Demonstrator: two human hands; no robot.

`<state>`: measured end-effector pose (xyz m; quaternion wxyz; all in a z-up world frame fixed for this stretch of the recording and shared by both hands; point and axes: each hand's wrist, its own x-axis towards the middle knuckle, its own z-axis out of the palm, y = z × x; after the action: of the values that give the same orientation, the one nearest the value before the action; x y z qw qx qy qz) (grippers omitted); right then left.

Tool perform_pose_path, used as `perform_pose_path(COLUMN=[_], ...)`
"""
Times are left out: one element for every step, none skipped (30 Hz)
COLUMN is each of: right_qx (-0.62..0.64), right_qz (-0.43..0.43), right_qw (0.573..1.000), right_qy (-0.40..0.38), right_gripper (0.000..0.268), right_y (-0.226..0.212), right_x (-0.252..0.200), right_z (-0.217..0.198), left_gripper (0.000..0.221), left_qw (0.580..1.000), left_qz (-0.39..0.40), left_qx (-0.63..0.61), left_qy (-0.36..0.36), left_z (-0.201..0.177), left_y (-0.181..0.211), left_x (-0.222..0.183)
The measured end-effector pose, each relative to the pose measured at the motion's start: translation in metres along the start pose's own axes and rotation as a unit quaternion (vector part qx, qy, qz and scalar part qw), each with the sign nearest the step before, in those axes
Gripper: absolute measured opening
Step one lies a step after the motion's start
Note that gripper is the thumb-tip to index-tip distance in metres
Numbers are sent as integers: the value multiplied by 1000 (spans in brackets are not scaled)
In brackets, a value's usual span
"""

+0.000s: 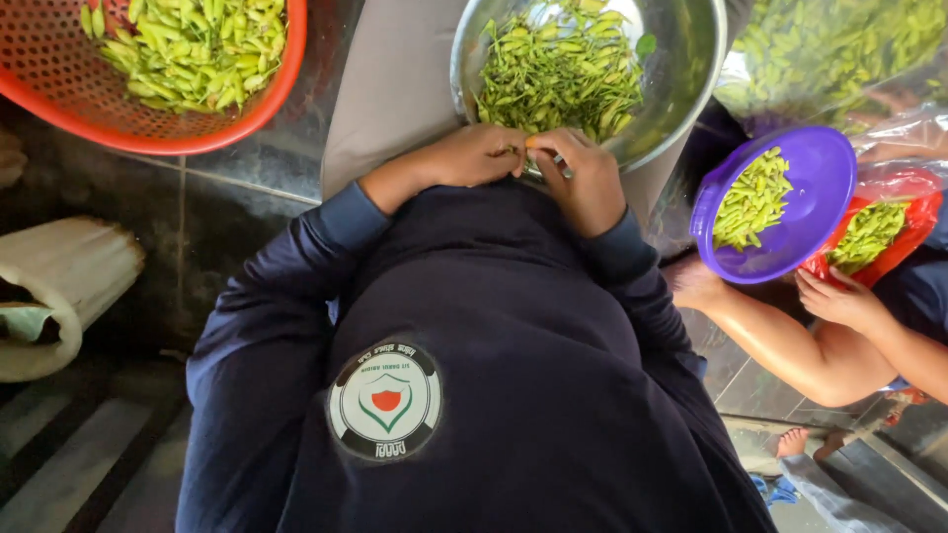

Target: Removing stems from green chilies and sorting them into a metal bowl while sitting on the floor.

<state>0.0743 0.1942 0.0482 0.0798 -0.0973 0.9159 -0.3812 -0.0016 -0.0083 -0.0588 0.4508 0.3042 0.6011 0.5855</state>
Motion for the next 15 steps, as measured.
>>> perform_pose_path(right_qx=[31, 63, 60, 78, 98, 98, 90, 82, 82, 69, 56, 56, 59, 62, 62], right_qz=[14, 28, 29, 33, 36, 38, 19, 1, 1, -3, -7, -7, -3, 0, 0], right_qw=[999, 998, 998, 996, 994, 994, 996, 996, 996, 997, 998, 998, 997, 996, 996], right_qy=[0, 1, -1, 6, 11, 8, 15, 22, 22, 27, 32, 32, 50, 69, 68], right_gripper=[13, 15, 15, 15, 17, 17, 16, 17, 17, 16, 16, 16, 11, 6, 6], right_y=[4, 8, 11, 14, 17, 18, 20, 21, 24, 27, 30, 29, 28, 27, 26], right_x=[0, 0, 0, 1, 2, 3, 5, 7, 10, 12, 14, 15, 16, 18, 17], right_z=[3, 6, 6, 7, 10, 11, 11, 12, 15, 18, 21, 20, 19, 18, 9], left_gripper=[25, 25, 25, 25, 24, 24, 26, 28, 28, 28, 27, 27, 28, 29, 29], left_qw=[1000, 1000, 1000, 1000, 1000, 1000, 1000, 1000, 1000, 1000, 1000, 1000, 1000, 999, 999], left_qz=[2, 4, 6, 3, -3, -3, 6, 15, 15, 10, 6, 7, 7, 8, 8], left_qx=[-1, -3, -6, -12, -19, -22, -20, -17, -17, -20, -22, -22, -26, -31, -31], left_qy=[-5, -10, -10, -3, 6, 7, -3, -12, -12, -10, -9, -10, -15, -21, -20], left_z=[-1, -1, -1, -1, -1, -1, -3, -4, -4, -4, -3, -3, -4, -5, -5], left_y=[2, 4, 5, 7, 7, 8, 8, 9, 10, 11, 12, 16, 19, 22, 25], left_x=[1, 3, 3, 3, 1, 2, 3, 4, 3, 3, 3, 1, 0, -2, -3])
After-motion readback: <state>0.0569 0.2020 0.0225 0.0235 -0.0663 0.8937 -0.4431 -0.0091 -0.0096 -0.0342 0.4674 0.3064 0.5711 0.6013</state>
